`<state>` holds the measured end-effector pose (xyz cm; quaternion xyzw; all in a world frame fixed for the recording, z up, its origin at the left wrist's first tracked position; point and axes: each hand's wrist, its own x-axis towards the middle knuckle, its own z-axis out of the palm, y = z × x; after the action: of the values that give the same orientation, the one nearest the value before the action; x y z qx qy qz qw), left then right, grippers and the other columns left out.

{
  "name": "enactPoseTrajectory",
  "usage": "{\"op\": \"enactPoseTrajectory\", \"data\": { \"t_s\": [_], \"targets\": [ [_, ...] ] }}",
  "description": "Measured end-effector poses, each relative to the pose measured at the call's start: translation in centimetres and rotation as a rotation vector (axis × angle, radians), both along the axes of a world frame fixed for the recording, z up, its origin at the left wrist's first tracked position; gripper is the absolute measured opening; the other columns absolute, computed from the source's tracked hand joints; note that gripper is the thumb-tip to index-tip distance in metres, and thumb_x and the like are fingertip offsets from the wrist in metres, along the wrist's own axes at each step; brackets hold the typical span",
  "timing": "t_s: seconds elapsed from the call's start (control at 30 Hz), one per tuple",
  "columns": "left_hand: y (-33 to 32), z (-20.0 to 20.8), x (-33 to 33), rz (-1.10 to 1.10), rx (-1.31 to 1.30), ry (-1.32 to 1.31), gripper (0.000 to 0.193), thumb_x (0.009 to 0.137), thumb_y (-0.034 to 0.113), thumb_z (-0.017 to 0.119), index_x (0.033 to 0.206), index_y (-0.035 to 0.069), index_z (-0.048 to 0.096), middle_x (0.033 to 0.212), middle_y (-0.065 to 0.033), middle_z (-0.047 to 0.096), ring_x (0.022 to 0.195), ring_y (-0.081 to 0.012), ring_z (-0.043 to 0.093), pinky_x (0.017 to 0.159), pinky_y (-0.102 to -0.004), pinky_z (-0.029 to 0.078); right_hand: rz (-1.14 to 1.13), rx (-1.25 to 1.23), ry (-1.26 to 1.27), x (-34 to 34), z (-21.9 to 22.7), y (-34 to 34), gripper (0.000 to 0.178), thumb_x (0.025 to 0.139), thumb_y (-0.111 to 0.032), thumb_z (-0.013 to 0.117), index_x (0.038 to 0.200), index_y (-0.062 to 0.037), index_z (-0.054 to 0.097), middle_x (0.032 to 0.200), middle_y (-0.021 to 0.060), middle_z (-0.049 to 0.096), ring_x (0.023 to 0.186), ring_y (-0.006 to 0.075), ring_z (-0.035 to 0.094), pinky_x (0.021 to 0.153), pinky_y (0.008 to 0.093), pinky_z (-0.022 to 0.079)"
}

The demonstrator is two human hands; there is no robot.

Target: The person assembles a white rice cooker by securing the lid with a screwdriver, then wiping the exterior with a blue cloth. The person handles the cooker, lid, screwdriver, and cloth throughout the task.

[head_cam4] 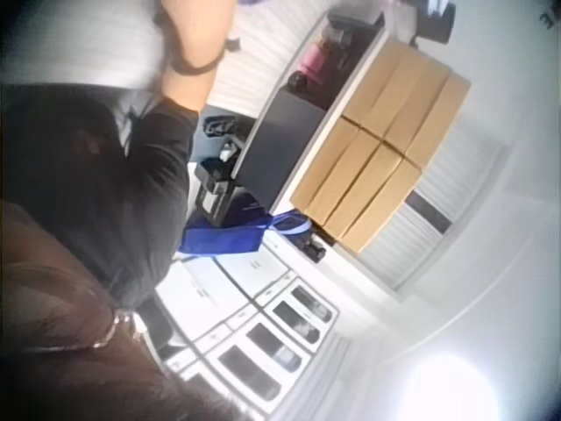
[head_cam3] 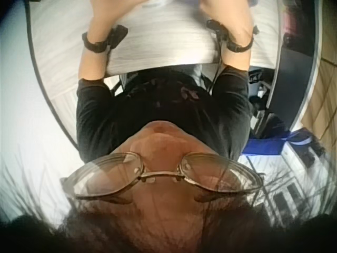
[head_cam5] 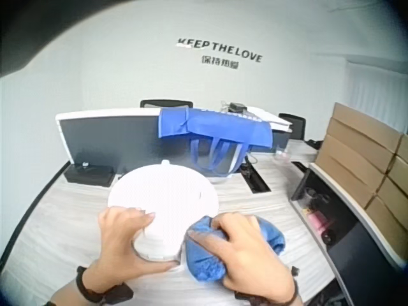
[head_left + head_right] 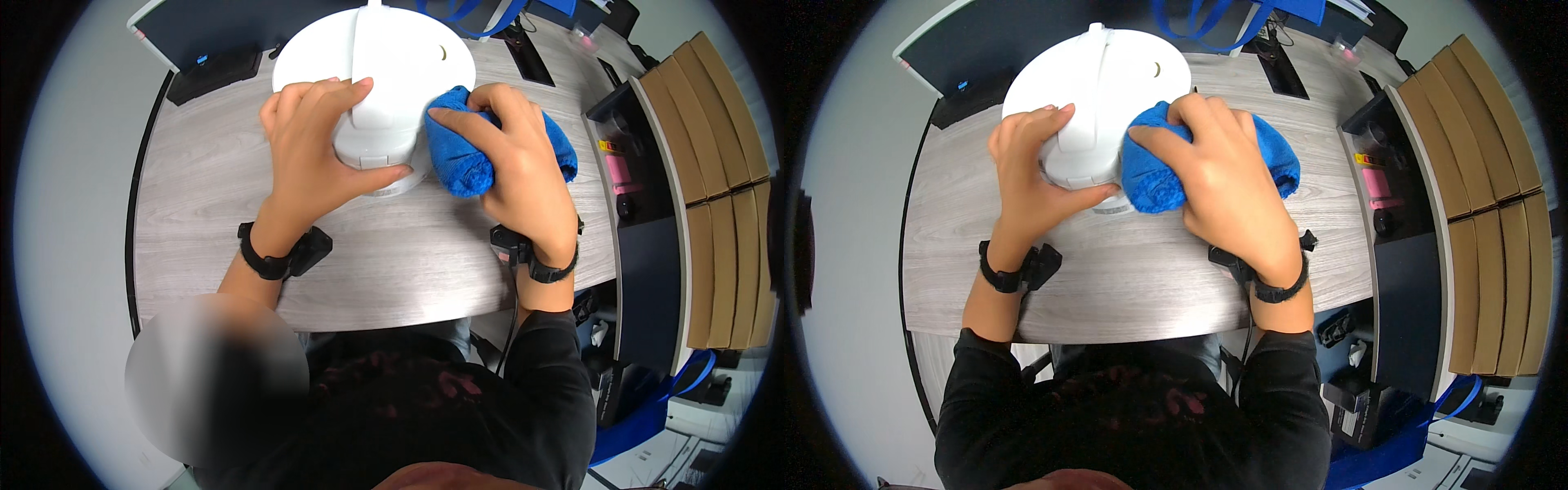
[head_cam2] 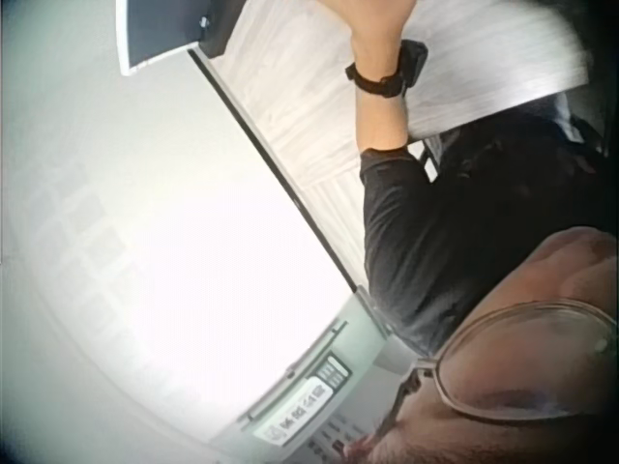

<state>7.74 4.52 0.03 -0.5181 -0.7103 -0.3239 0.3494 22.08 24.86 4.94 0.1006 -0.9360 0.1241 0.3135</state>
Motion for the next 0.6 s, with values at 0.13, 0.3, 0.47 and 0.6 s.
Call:
{"op": "enactPoseTrajectory", "data": {
  "t_s": [0.13,0.3,0.47,0.6],
  "targets": [
    [-1.1,1.0,-0.4,-0.038,-0.132,-0.062,0.099,0.052,0.043,0.097,0.139,0.016,0.058,0.130,-0.0070,0.063,0.125,-0.0260,0.052,0.106,-0.0437,0.029,-0.027,0.059,0.002,0.5,-0.3,-1.0,0.061,0.059,-0.001,0.079,0.119,-0.0155,0.073,0.110,0.0107,0.061,0.105,0.0330,0.060,0.093,0.0411,0.048],
    [-3.3,2.4,-1.8,-0.121,-0.240,-0.096,0.106,0.047,0.030,0.097,0.143,0.018,0.056,0.141,-0.0063,0.060,0.136,-0.0272,0.048,0.115,-0.0466,0.026,0.129,-0.015,0.056,0.3,-0.7,-1.2,0.060,0.060,0.005,0.074,0.117,-0.0133,0.072,0.104,0.0083,0.059,0.100,0.0283,0.059,0.081,0.0379,0.041],
    [-3.1,2.0,-2.3,-0.148,-0.139,-0.193,0.097,0.049,0.033,0.097,0.138,0.020,0.060,0.138,-0.0013,0.064,0.135,-0.0256,0.051,0.116,-0.0487,0.025,0.173,-0.071,0.026,0.1,-1.3,-2.0,0.064,0.056,0.006,0.076,0.117,-0.0127,0.073,0.104,0.0093,0.059,0.099,0.0287,0.059,0.080,0.0377,0.042],
    [-2.6,1.2,-2.5,-0.115,-0.101,-0.090,0.085,0.050,0.039,0.097,0.127,0.018,0.066,0.132,-0.0012,0.068,0.132,-0.0244,0.054,0.112,-0.0476,0.026,0.077,-0.020,0.030,-0.2,-1.5,-2.3,0.069,0.053,0.005,0.078,0.120,-0.0122,0.074,0.106,0.0126,0.061,0.098,0.0321,0.062,0.084,0.0389,0.053]
  ]
}}
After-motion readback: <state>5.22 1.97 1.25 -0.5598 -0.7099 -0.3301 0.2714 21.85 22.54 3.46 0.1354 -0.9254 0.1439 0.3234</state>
